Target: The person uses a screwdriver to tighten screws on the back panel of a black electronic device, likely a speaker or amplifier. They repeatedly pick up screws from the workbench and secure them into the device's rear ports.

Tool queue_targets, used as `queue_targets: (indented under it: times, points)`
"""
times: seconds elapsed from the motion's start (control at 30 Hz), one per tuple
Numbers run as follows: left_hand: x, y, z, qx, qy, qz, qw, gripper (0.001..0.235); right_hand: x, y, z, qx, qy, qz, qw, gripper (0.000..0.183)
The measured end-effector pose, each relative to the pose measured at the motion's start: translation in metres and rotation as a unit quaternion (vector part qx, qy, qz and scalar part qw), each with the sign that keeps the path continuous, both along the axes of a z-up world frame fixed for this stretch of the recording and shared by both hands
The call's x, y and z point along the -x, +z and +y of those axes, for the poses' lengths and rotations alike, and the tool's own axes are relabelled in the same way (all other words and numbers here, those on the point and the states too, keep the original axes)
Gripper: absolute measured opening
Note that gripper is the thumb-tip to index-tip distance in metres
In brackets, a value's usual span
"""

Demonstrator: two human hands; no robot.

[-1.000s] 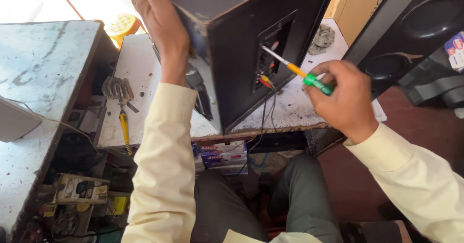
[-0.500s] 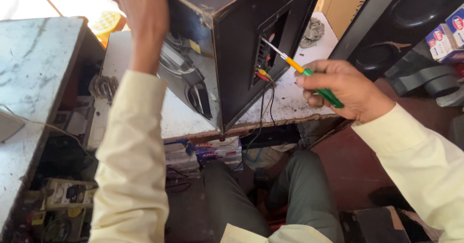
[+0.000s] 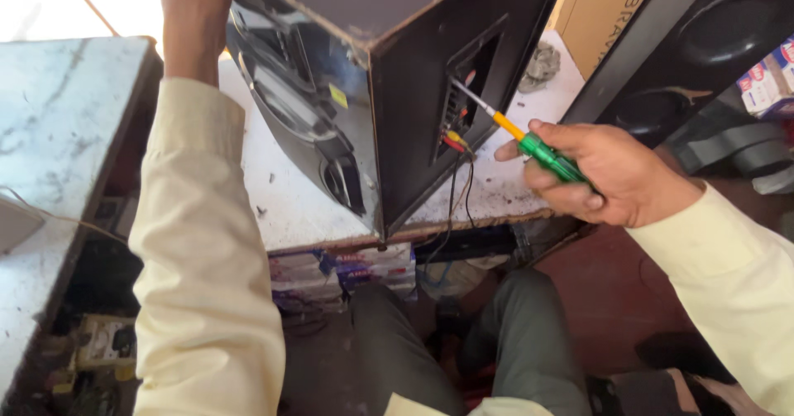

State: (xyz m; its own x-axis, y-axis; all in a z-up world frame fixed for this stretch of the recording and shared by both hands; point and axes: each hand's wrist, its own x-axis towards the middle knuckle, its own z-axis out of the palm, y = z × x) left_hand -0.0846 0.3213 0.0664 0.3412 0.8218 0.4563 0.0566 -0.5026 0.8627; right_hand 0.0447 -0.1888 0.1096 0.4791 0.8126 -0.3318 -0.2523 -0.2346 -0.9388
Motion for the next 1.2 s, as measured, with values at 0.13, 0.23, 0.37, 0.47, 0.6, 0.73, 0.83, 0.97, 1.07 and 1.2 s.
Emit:
queue_targets:
  times: [0.13, 0.23, 0.37, 0.47, 0.6, 0.73, 0.83, 0.97, 1.07, 1.2]
  points:
    - [0.005, 0.001, 0.018, 0.023, 0.006, 0.022, 0.999, 0.023, 0.005, -0.007, -0.008, -0.046, -0.039, -0.401, 0.914, 0.03]
    - [0.013, 0.014, 0.039, 0.032, 0.023, 0.031, 0.999, 0.022, 0.008, -0.012, -0.015, -0.066, -0.09, -0.711, 0.694, 0.031]
    - [0.02, 0.018, 0.061, 0.045, 0.045, 0.067, 0.996, 0.021, 0.004, -0.023, -0.015, -0.025, -0.08, -0.642, 0.762, 0.032]
    - [0.015, 0.023, 0.072, 0.037, 0.062, 0.098, 0.993, 0.02, -0.007, -0.02, -0.005, 0.029, -0.039, -0.409, 0.911, 0.034]
    - [-0.005, 0.023, 0.073, 0.023, 0.067, 0.146, 0.987, 0.019, -0.018, -0.008, -0.003, 0.008, 0.021, -0.061, 0.998, 0.04]
    - [-0.014, 0.012, 0.063, 0.017, 0.066, 0.165, 0.984, 0.018, -0.009, -0.011, -0.009, -0.045, -0.019, -0.481, 0.875, 0.043]
    - [-0.008, 0.001, 0.056, 0.014, 0.066, 0.174, 0.982, 0.018, -0.001, -0.02, -0.016, -0.045, -0.051, -0.717, 0.694, 0.043]
    - [-0.016, 0.005, 0.062, 0.013, 0.062, 0.178, 0.982, 0.017, -0.005, -0.027, -0.011, 0.017, -0.029, -0.594, 0.804, 0.043]
    - [-0.033, 0.018, 0.069, 0.004, 0.058, 0.172, 0.983, 0.016, -0.017, -0.019, -0.001, 0.062, 0.005, -0.248, 0.967, 0.043]
    - [-0.049, 0.02, 0.065, -0.006, 0.047, 0.168, 0.985, 0.015, -0.019, -0.01, 0.0, 0.016, 0.022, -0.029, 0.999, 0.043]
